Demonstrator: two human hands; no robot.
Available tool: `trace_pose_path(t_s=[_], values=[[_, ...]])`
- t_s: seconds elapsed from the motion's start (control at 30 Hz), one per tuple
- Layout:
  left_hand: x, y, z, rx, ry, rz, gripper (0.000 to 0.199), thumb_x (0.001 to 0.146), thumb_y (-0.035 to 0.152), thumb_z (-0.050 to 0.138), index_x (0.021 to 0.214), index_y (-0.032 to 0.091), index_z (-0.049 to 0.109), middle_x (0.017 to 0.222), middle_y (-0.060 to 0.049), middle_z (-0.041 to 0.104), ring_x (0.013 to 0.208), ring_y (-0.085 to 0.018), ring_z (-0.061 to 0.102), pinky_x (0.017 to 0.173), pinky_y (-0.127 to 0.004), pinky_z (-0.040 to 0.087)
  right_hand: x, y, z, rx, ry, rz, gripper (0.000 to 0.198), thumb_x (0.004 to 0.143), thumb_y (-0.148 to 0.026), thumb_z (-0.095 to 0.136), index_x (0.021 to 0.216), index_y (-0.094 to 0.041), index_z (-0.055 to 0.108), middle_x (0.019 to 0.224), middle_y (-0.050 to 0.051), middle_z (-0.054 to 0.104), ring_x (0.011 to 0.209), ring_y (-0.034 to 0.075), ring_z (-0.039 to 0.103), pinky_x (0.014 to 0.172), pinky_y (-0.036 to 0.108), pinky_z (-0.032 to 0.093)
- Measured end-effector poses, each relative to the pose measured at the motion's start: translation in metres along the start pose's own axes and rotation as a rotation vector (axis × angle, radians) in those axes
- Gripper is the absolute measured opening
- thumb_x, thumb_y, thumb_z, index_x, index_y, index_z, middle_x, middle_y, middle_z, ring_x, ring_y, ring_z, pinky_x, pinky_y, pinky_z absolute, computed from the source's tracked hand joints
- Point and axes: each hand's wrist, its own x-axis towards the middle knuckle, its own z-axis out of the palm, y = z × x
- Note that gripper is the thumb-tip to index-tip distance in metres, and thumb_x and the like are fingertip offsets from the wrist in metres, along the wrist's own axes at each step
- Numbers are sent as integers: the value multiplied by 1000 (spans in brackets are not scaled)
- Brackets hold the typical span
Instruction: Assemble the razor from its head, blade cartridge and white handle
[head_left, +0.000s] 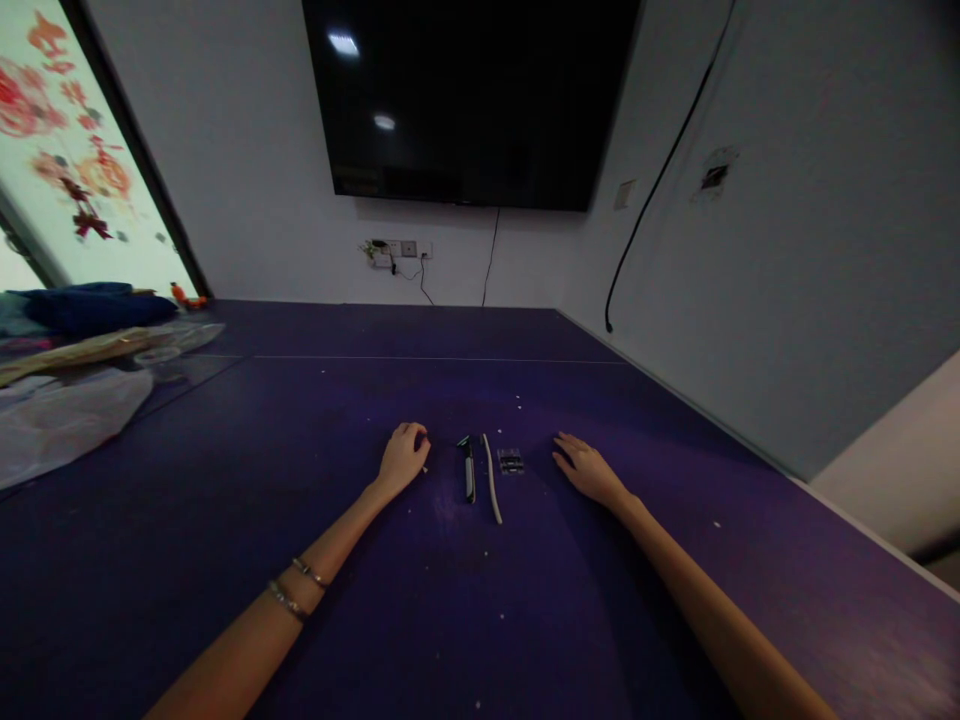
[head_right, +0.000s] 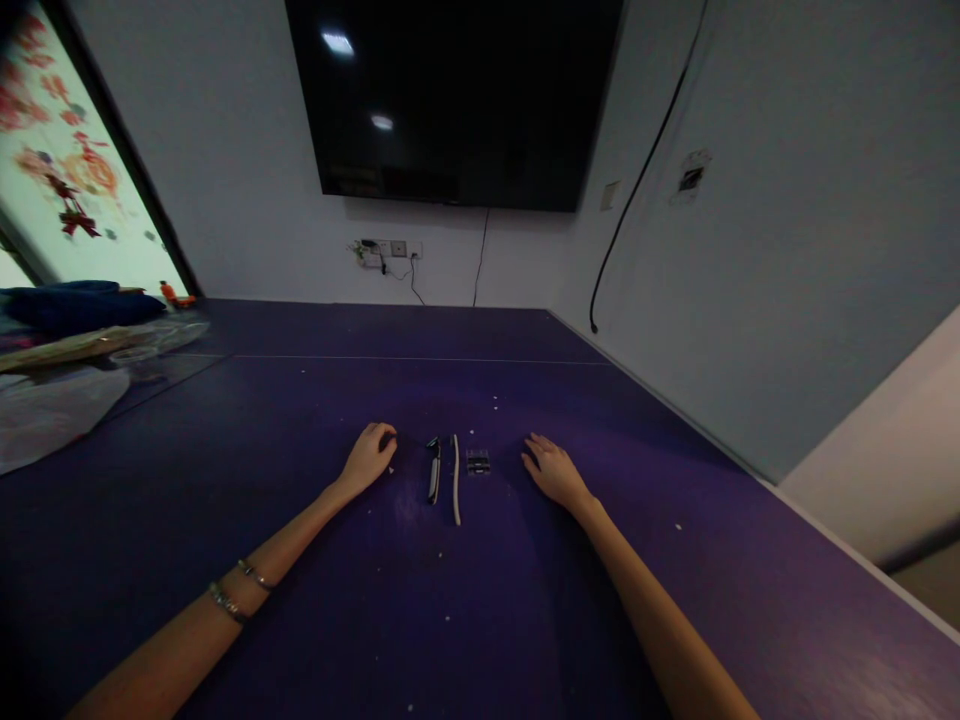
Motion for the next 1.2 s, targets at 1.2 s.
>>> trace_pose_path(t_s=[1.2], values=[[-4, -27, -4, 444, -186, -80, 56, 88, 46, 27, 133, 16, 43, 139, -19, 37, 129, -40, 27, 99, -57, 24, -4, 2, 7, -26, 45, 21, 45, 88, -33, 37, 123, -11, 55, 131, 14, 50, 124, 25, 43, 102, 41, 36]])
